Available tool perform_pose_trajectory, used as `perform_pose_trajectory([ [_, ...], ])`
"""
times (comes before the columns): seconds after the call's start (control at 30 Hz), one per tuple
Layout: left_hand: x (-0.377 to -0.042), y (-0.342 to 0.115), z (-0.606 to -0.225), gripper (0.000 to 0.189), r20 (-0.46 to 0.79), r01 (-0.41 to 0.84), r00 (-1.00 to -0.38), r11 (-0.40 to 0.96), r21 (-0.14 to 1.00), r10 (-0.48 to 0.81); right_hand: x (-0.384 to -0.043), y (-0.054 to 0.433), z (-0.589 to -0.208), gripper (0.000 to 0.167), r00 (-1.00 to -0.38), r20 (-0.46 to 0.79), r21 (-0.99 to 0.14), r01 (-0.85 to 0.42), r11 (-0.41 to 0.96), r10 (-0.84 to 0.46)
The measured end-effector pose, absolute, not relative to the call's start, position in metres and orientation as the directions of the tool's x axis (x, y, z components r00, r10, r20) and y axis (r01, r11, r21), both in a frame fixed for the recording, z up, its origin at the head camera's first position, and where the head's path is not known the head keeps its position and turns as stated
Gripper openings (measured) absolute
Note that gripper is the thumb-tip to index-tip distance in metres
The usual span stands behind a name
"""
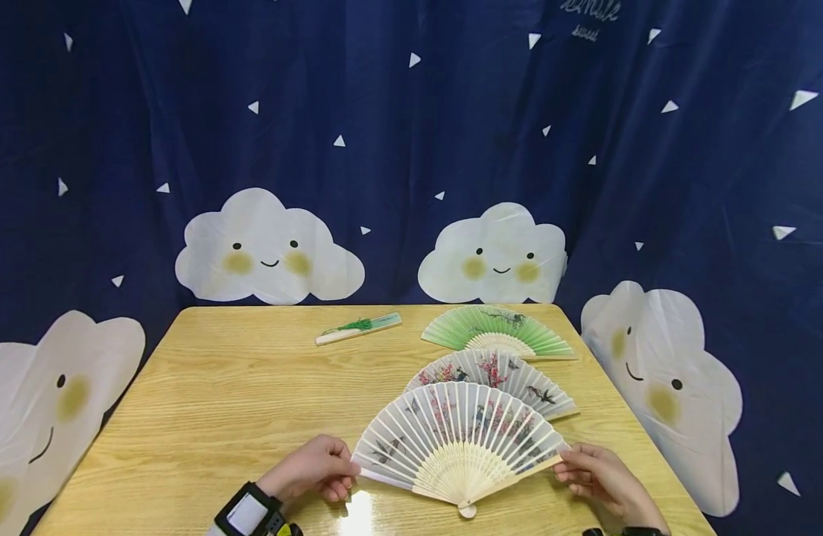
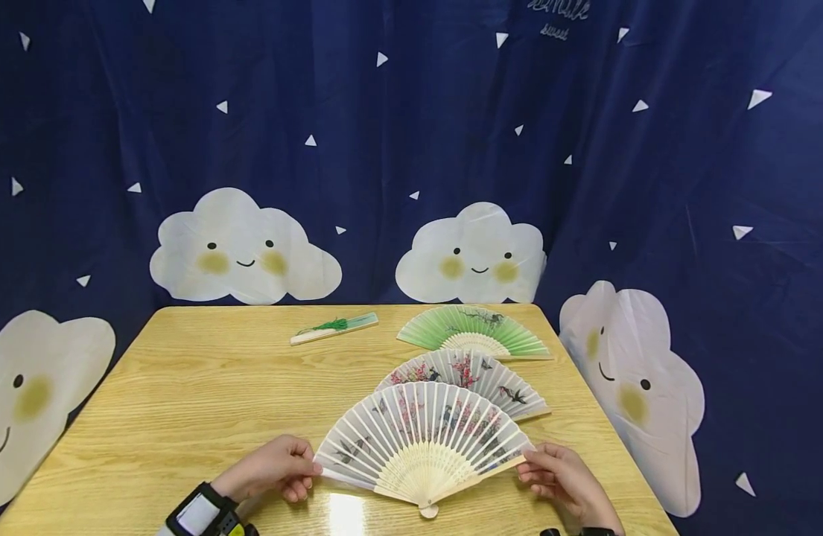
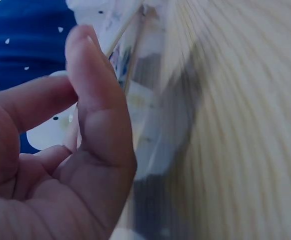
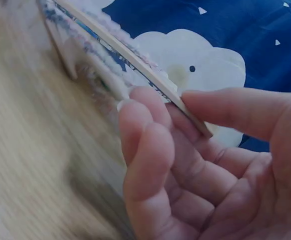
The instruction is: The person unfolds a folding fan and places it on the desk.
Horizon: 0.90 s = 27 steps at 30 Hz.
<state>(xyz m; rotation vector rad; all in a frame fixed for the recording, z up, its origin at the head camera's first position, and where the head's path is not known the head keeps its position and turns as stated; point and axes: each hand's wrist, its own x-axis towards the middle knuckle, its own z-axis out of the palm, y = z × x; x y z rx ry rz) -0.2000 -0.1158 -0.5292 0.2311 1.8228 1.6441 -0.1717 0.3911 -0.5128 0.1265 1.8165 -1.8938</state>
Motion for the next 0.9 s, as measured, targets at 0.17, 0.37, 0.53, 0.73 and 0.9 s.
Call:
perform_pose_trajectory([
  [0.17, -0.199, -0.119, -0.529, 0.018, -0.367, -0.259, -0.77, 0.27, 0.927, 0.521, -0.175, 0.392, -0.519, 0.018, -0.863, -0.428, -0.903, 0.419, 0.093, -0.268],
  [0.37, -0.197, -0.121, -0.531, 0.015, -0.382, -0.245, -0.743, 0.309, 0.919, 0.55, -0.175, 0.393, -0.522, 0.021, -0.859, -0.422, -0.906, 0.406, 0.118, -0.29],
  [0.53, -0.195, -0.123, -0.531, 0.015, -0.388, -0.238, -0.746, 0.328, 0.914, 0.541, -0.173, 0.391, -0.522, 0.019, -0.856, -0.44, -0.898, 0.409, 0.165, -0.27],
  [0.73, -0.191, -0.124, -0.528, 0.016, -0.421, -0.222, -0.731, 0.397, 0.891, 0.536, -0.172, 0.392, -0.522, 0.017, -0.828, -0.492, -0.87, 0.456, 0.187, -0.271],
  [0.9, -0.191, -0.127, -0.523, 0.016, -0.436, -0.19, -0.722, 0.451, 0.872, 0.538, -0.173, 0.393, -0.524, 0.019, -0.801, -0.516, -0.856, 0.487, 0.172, -0.304],
])
